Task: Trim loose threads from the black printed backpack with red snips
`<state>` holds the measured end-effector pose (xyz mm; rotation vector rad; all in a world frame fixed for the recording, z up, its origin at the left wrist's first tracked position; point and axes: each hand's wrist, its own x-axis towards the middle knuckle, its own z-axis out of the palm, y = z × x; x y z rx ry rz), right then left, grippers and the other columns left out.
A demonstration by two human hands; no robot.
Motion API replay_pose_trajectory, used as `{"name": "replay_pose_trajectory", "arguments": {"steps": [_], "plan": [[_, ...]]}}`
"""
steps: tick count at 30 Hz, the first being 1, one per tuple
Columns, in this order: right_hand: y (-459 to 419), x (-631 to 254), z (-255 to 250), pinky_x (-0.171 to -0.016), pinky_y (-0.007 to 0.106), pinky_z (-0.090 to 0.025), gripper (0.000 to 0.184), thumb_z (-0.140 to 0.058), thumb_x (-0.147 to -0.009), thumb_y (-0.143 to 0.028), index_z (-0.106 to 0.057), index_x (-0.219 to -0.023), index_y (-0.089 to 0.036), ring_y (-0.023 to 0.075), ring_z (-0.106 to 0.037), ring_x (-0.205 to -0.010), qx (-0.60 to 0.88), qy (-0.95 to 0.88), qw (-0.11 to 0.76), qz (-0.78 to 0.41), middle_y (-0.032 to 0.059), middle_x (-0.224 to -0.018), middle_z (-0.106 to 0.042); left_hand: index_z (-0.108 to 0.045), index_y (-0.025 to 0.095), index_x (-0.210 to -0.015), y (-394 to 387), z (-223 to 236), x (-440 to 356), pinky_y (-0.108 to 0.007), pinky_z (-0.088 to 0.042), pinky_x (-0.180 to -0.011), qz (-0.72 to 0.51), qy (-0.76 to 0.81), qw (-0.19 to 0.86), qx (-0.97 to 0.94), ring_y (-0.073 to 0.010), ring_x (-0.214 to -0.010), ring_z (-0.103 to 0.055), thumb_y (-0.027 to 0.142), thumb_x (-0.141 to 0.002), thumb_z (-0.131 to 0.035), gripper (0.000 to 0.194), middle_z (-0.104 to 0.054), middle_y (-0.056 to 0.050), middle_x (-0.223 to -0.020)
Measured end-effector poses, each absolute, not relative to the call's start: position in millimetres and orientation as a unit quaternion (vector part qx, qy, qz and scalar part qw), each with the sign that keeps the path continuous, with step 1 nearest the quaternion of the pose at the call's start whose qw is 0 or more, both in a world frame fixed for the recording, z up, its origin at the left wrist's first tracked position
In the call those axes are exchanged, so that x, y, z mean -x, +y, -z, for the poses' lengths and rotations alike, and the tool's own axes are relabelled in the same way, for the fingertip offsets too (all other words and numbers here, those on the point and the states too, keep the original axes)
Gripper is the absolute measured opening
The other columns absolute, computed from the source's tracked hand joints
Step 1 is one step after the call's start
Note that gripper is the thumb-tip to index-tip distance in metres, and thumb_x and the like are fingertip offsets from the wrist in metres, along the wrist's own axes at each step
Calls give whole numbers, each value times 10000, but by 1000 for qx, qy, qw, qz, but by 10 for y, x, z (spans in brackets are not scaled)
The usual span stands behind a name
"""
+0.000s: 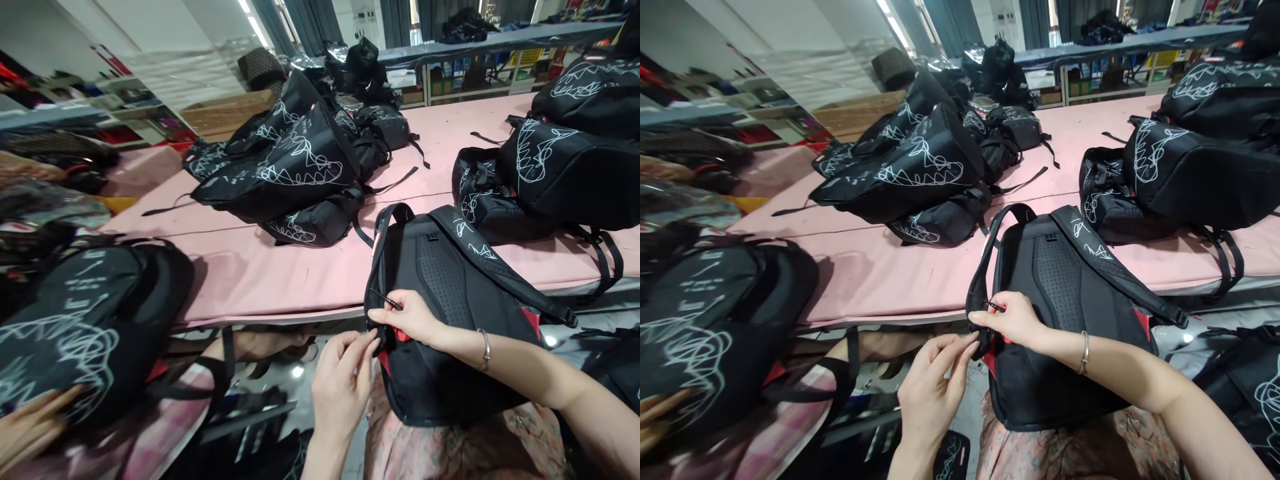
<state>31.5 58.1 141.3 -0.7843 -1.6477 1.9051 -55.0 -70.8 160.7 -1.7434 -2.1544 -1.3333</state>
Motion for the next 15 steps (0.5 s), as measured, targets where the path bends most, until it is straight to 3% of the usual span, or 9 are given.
{"name": "replay_pose_trajectory", "arguments": {"steps": [3, 6, 9, 15], "plan": [[569, -311, -1379, -404, 177, -203, 444, -674, -633, -532, -455, -545, -156, 46, -307, -411, 292, -628, 241, -680, -71, -450, -366, -679, 207, -746, -674, -1658, 540, -254, -414, -634, 498, -711, -82, 490, -156, -691, -525, 276, -765, -600, 107, -572, -37, -732], [560, -303, -1333, -432, 180, -230, 440, -659, -645, -536, -480, -545, -147, 61, -337, -463, 278, -636, 241, -679, -48, -484, -408, -623, 165, -634, -636, -1647, 523, -237, -390, -590, 595, -670, -273, 349, -137, -645, -471, 393, -714, -645, 243, -522, -23, -670], [552, -305, -1293, -445, 185, -230, 447, -640, -659, -542, -462, -540, -149, 61, -316, -475, 271, -620, 235, -698, -49, -494, -391, -633, 128, -644, -606, -1614, 527, -235, -395, -591, 624, -614, -433, 217, -129, -635, -463, 462, -609, -723, 348, -532, -32, -671], [547, -319, -1310, -457, 195, -235, 458, -611, -677, -568, -452, -558, -154, 62, -309, -472, 261, -602, 227, -720, -51, -509, -396, -615, 115, -619, -599, -1585, 570, -202, -358, -547, 629, -595, -469, 174, -100, -594, -421, 496, -573, -741, 404, -510, -20, -640]]}}
